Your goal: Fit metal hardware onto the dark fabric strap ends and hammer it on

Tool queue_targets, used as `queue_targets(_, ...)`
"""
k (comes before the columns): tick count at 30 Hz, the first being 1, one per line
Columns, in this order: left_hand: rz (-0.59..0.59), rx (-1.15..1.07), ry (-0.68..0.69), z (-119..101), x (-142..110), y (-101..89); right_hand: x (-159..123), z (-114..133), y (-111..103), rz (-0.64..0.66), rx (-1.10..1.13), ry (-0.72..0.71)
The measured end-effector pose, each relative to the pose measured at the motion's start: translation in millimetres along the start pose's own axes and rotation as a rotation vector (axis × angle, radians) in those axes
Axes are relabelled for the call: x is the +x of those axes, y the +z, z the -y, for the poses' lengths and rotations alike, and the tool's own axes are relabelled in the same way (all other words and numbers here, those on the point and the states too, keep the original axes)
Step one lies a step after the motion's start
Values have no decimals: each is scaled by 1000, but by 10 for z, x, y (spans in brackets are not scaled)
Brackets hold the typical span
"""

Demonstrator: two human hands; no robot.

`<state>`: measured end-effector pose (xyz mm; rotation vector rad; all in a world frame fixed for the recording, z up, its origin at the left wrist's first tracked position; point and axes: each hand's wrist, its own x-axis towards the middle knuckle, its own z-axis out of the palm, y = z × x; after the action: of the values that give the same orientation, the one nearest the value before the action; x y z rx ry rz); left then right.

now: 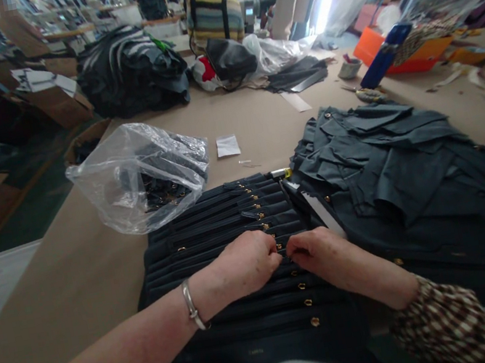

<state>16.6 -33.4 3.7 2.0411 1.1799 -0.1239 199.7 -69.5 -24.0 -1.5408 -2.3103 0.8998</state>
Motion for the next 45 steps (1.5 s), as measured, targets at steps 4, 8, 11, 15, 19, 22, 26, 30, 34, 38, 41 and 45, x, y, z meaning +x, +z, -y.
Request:
queue_targets(4, -25, 82, 5, -26, -10, 15, 22, -40, 20, 15, -51, -20)
queue_targets(8, -65, 170, 23, -53, -19, 49, 31, -77, 74, -4, -79, -20)
queue_targets(11, -70, 208, -5, -54, -42, 68, 27, -86, 82, 4, -79, -25)
queue_targets(15, -93, 210, -36, 15, -80, 39, 26, -77, 38, 19, -82, -30)
queue_targets(19, -119, -113, -13, 96, -113, -31, 28, -2, -23, -103, -83, -60)
queue_targets(22, -43, -621, -77, 74, -143, -64, 18, 140, -45, -233, 56, -133)
queue_targets(26, 25, -1109, -163, -32, -179, -71, 2, 357, -11, -269, 219, -179)
queue_targets(30, -29, -1220, -174, -96, -177, -46, 11, 446, 57, -312, 209, -136)
queue_targets(34, -23, -1240, -171, -92, -156, 12, 30, 423, 85, -340, 151, -179)
queue_targets(38, 13, -1218, -211, -55, -153, 66, 19, 390, 59, -240, 114, -310)
queue_targets(41, 50, -1193, -206, -27, -171, 73, -1, 349, 13, -209, 246, -245)
queue_targets(45, 83, -1157, -203, -20, -209, 75, -35, 282, -45, -227, 523, 35)
